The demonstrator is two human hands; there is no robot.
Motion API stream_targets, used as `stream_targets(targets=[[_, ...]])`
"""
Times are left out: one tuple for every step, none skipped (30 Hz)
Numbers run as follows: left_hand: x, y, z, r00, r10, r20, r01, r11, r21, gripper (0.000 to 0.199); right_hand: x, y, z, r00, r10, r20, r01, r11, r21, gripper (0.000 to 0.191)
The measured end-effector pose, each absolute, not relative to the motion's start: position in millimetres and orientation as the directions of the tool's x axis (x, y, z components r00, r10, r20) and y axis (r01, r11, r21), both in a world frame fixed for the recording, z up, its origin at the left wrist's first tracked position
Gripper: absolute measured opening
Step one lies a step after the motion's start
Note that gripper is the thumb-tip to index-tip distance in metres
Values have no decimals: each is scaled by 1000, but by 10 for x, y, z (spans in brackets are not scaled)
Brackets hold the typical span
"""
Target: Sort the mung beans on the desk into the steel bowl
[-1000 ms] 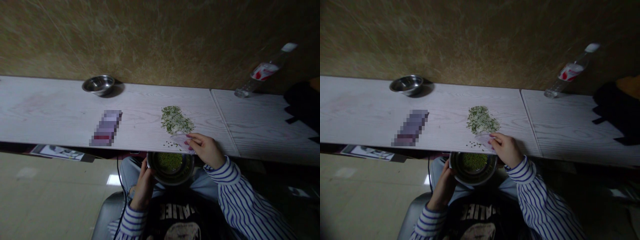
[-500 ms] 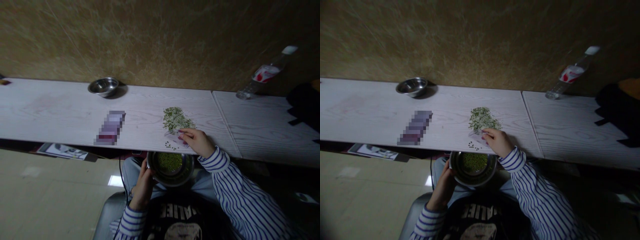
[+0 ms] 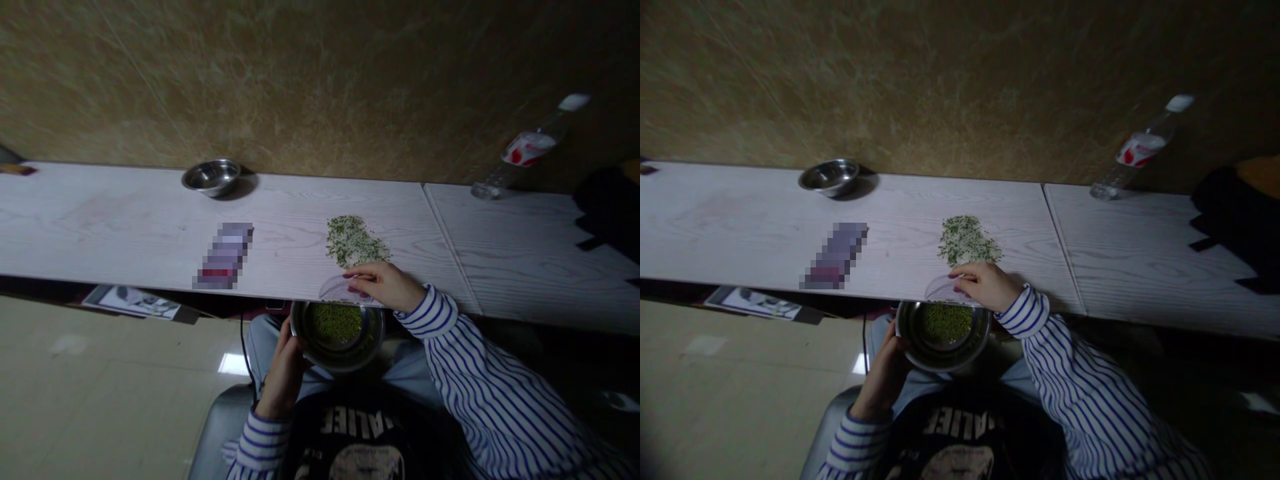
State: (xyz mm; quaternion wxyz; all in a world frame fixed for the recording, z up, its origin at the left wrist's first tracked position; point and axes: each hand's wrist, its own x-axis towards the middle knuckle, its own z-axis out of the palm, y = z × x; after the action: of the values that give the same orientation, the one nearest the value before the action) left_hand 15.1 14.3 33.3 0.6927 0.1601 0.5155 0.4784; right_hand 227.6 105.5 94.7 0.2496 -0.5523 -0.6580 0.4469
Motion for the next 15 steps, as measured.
stream_targets(targets=[[163, 137, 337, 18, 827, -562, -495, 496, 713, 67, 2284, 1034, 943, -272, 948, -165, 498, -8, -867, 26], [174, 131, 339, 24, 825, -564, -493, 501, 712, 67, 2294, 1012, 939, -275, 947, -163, 485, -10, -875, 26], [184, 125, 338, 26, 824, -566, -490, 504, 711, 66, 2304, 991, 937, -274, 948, -159, 465, -14, -885, 25], [192, 117, 333, 24, 823, -567, -487, 505, 712, 66, 2317, 971, 939, -268, 951, -154, 442, -21, -897, 25], [198, 108, 326, 21, 823, -567, -483, 505, 715, 66, 2332, 953, 946, -253, 956, -148, 423, -29, -906, 26], [200, 97, 316, 22, 823, -567, -475, 508, 719, 66, 2351, 937, 958, -234, 962, -142, 409, -35, -912, 26], [198, 84, 305, 29, 822, -569, -466, 514, 720, 67, 2374, 923, 975, -212, 969, -130, 398, -36, -917, 27], [193, 70, 294, 39, 819, -572, -458, 524, 718, 67, 2401, 910, 995, -192, 975, -115, 387, -32, -921, 28], [185, 54, 284, 54, 816, -576, -453, 534, 714, 68, 2432, 900, 1016, -174, 980, -95, 379, -23, -925, 29], [175, 39, 275, 69, 812, -580, -452, 543, 708, 67, 2466, 890, 1038, -154, 985, -72, 372, -10, -928, 30], [163, 23, 268, 78, 812, -579, -458, 545, 702, 66, 2502, 880, 1059, -134, 990, -48, 367, 4, -930, 31], [151, 9, 261, 76, 814, -575, -470, 538, 699, 64, 2539, 871, 1078, -114, 993, -27, 366, 17, -930, 32], [140, -3, 253, 62, 819, -571, -483, 525, 701, 63, 2574, 861, 1095, -94, 995, -9, 369, 27, -929, 34], [131, -15, 244, 45, 822, -568, -488, 514, 705, 63, 2607, 850, 1109, -77, 997, 3, 373, 31, -927, 35], [125, -25, 232, 29, 821, -570, -484, 510, 711, 63, 2635, 838, 1120, -64, 998, 8, 378, 32, -925, 37]])
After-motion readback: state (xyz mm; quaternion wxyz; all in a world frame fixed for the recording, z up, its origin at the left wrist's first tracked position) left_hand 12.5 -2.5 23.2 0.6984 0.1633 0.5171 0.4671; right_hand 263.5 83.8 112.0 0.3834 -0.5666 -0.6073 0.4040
